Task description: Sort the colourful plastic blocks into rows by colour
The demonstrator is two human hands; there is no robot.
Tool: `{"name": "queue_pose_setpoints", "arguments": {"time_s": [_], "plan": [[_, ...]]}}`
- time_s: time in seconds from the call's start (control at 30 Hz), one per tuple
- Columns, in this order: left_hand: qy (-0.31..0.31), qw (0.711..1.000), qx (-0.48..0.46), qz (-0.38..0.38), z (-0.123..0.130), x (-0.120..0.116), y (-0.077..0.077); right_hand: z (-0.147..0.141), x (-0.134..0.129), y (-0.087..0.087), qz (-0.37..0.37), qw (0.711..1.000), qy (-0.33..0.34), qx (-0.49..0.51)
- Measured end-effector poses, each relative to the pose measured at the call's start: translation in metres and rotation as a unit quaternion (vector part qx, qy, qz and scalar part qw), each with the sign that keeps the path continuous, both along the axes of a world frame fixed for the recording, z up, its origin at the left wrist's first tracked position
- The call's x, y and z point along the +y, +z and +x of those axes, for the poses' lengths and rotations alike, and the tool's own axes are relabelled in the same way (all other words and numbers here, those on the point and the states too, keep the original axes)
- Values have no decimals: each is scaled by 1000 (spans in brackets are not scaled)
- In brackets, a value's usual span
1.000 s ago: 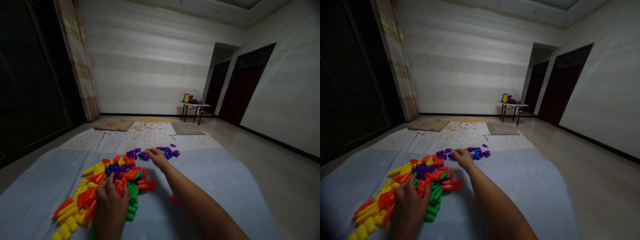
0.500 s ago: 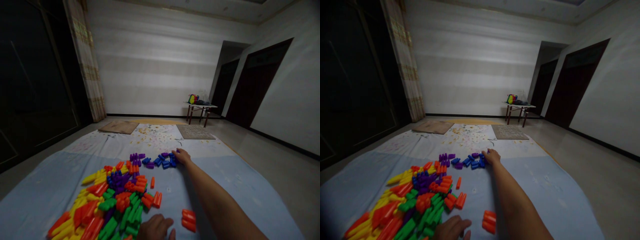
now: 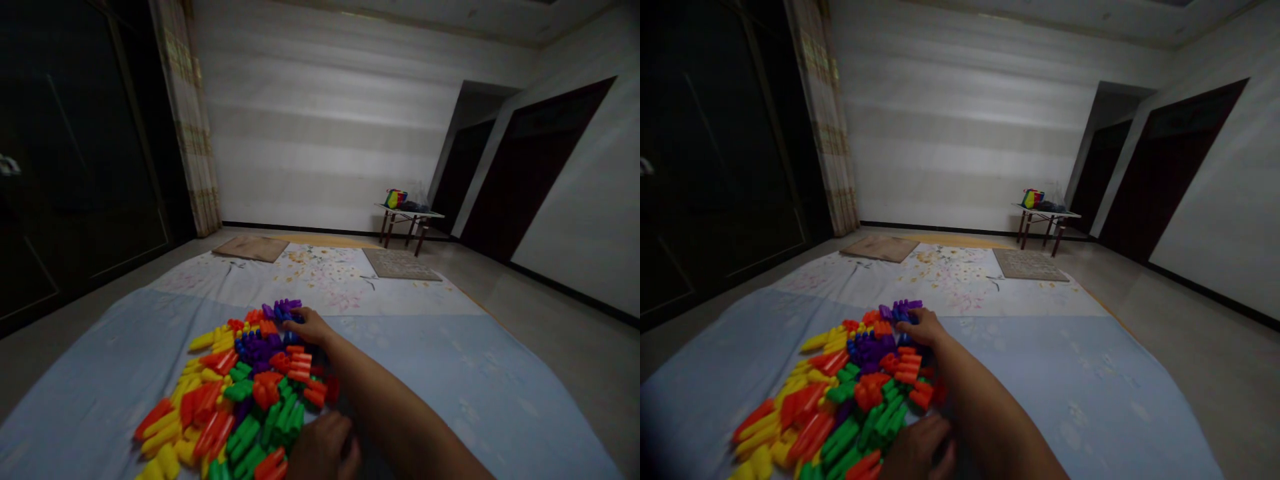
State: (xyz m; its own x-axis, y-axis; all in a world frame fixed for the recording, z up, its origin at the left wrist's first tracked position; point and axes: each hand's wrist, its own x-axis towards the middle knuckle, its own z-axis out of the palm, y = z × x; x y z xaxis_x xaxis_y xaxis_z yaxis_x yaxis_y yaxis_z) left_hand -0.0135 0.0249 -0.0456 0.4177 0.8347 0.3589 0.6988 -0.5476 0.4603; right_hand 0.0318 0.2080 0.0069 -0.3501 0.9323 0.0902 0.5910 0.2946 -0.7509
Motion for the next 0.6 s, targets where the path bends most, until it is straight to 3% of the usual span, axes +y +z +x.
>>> {"name": "queue_pose_setpoints", "arguments": {"time_s": [0.17,0.3,0.43,0.6], "plan": [[20,994,-60,-92,-2,-7,14,-42,-25,14,-61,995,62,42],[23,990,-68,-119,-3,-10,27,-40,-39,34,-92,980,131,122],[59,993,-55,-92,-2,-9,33,4,-46,44,-22,983,88,161],[109,991,-68,-39,-3,-5,36,85,-62,14,35,996,-45,69]]}}
